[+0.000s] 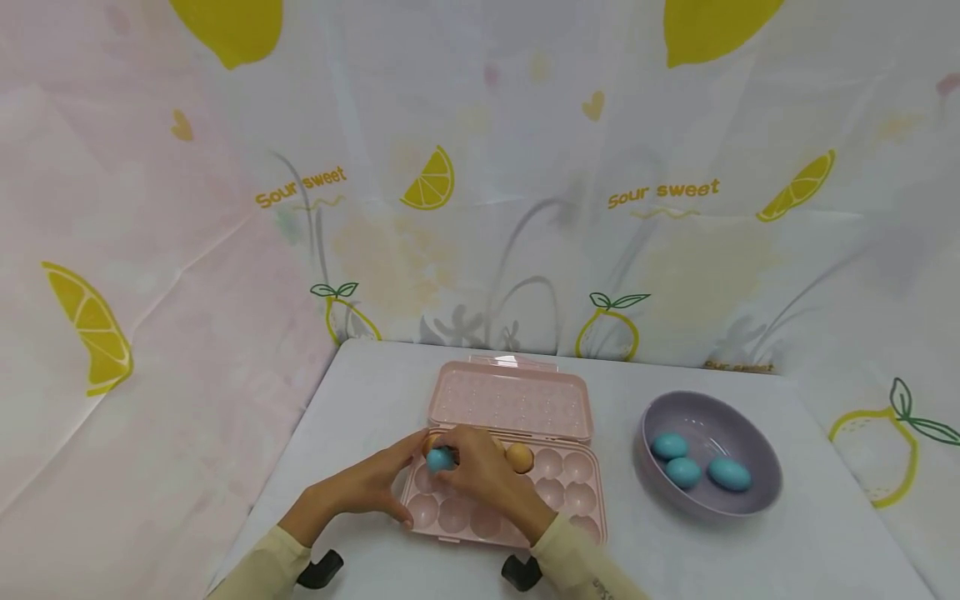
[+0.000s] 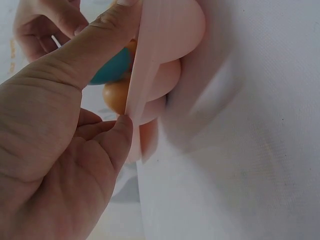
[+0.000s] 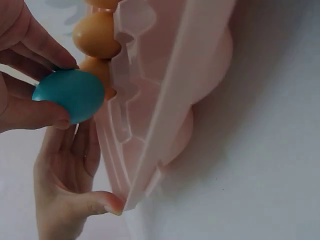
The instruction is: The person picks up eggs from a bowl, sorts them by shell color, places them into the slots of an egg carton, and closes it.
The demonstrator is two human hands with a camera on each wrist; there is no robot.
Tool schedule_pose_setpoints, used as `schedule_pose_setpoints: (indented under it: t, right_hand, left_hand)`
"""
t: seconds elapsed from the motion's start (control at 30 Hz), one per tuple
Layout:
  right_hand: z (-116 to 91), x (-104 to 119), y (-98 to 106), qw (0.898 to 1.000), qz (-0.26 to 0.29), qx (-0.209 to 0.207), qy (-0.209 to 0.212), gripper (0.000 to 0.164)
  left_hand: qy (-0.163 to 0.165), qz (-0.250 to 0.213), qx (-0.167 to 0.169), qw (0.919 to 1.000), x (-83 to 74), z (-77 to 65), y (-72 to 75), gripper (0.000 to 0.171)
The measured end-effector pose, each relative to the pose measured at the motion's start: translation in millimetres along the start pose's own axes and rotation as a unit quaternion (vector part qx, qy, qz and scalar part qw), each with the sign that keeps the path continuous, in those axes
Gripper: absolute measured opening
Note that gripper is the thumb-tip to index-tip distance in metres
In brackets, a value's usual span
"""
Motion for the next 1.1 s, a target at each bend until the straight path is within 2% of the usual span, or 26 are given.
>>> schedule_pose_setpoints:
  t: [0.17, 0.37, 0.67, 1.1]
  right_hand:
    - [-1, -3, -5, 1.0, -0.025, -0.013, -0.002, 0.034]
    - [1, -1, -12, 0.999, -0.025, -0.018, 0.026, 0.033]
    - [-3, -8, -21, 0.999, -0.05, -0.015, 0.007, 0.028]
    - [-5, -15, -30, 0.999, -0.054, -0.005, -0.008, 0.021]
  left_hand:
    - [0.008, 0.003, 0.002, 1.0, 1.5, 0.3, -0.7, 0.129]
    - [-0.002, 0.002, -0.002, 1.0, -0.4, 0.6, 0.7, 0.13]
    - [0.006, 0.005, -0.001, 1.0, 3.5, 0.0, -2.8, 0.13]
    - [0.029, 0.011, 0.005, 0.9995, 6.4, 0.6, -4.3, 0.129]
Point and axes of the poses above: each hand's wrist, its own z-axis towards the middle knuckle, its own y-axis out of the back of the hand, x = y × z, the point moved 9 cm from there along z, towards the middle knuckle, and after that the axes turned 8 degrees about z, right-handed, at the moved point
